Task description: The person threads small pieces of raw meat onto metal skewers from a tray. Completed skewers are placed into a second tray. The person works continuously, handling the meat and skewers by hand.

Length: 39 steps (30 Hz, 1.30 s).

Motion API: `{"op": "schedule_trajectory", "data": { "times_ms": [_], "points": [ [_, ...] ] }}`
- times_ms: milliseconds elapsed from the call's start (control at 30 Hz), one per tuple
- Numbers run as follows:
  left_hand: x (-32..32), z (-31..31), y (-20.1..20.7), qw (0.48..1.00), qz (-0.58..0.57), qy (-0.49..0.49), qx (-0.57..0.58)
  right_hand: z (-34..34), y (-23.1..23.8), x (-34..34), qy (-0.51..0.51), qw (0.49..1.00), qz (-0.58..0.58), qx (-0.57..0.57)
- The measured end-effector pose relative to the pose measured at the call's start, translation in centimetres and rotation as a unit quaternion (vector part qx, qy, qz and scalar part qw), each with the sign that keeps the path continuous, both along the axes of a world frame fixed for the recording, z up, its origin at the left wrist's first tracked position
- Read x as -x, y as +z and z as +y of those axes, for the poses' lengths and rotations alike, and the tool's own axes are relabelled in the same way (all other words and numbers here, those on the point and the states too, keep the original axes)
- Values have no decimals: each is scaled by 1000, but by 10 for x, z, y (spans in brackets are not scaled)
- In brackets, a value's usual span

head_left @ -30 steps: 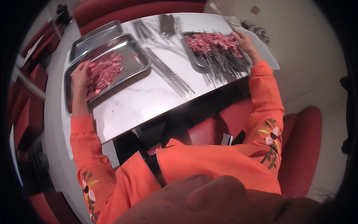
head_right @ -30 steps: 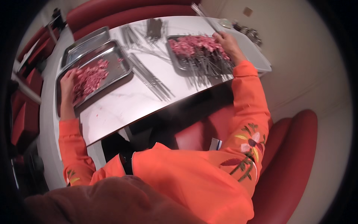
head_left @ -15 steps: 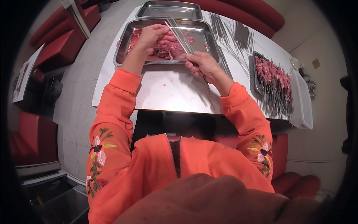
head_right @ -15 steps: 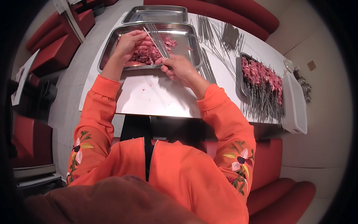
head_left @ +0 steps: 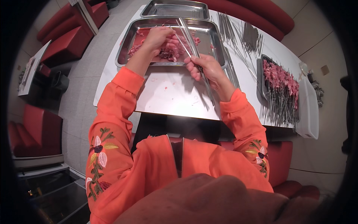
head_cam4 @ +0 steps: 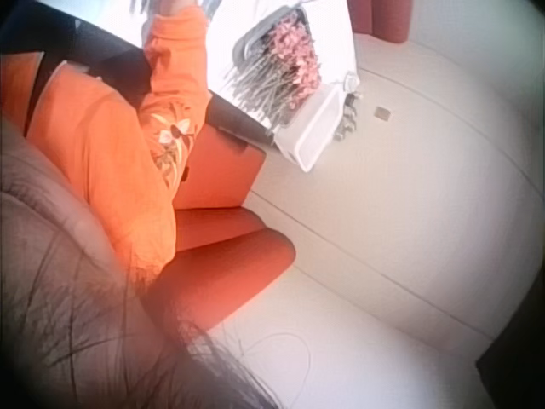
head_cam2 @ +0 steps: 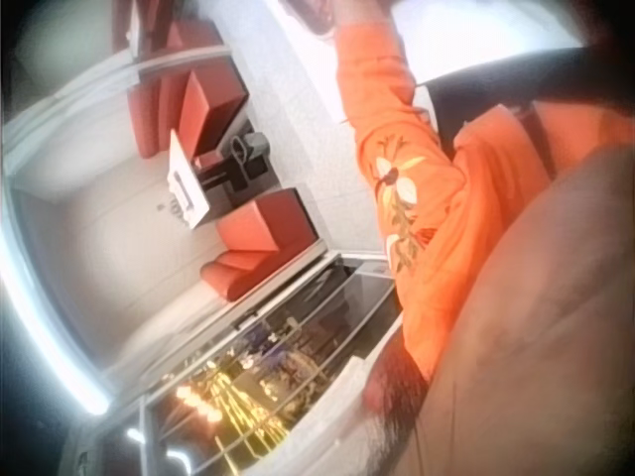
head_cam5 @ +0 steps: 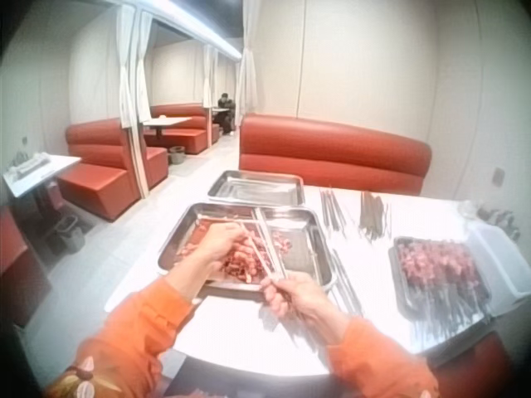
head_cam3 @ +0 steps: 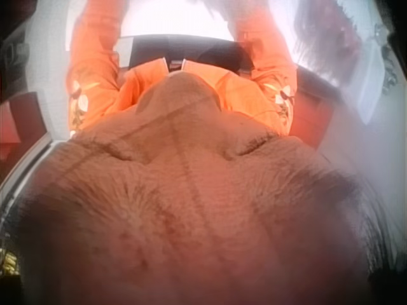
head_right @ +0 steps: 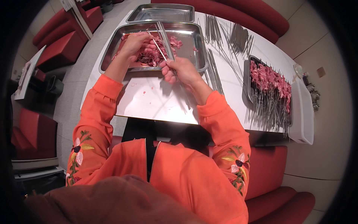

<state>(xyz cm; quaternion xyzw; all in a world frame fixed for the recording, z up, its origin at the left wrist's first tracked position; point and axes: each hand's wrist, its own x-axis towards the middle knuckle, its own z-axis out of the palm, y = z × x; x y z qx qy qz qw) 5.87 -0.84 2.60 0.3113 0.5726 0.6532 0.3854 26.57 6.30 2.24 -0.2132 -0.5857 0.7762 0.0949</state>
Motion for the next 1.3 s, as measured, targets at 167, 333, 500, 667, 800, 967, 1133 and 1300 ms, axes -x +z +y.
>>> {"op": "schedule_trajectory", "data": {
  "times_ms": [167, 333, 500, 667, 800, 967, 1133, 1300],
  "points": [
    [12, 21, 2, 959, 277, -20, 59, 13, 2, -9, 1, 996, 20, -91],
    [24, 49, -24, 719, 684, 11, 127, 34, -1, -8, -77, 984, 98, -124],
    [16, 48, -3, 789, 569, 34, 229, 30, -2, -9, -94, 984, 86, -128],
    [49, 22, 4, 987, 86, -3, 135, 26, -1, -9, -77, 985, 80, -130],
    [30, 0, 13, 996, -69, -29, 41, 13, 5, -12, -36, 988, 64, -137],
    [25, -2, -1, 979, -179, 16, -93, 7, -1, -11, -3, 987, 52, -149],
    [21, 0, -8, 967, -204, 52, -143, 3, -3, -10, -1, 988, 33, -151],
    [14, 3, -10, 960, -213, 82, -160, 1, -5, -10, -2, 989, 29, -144]
  ]
}}
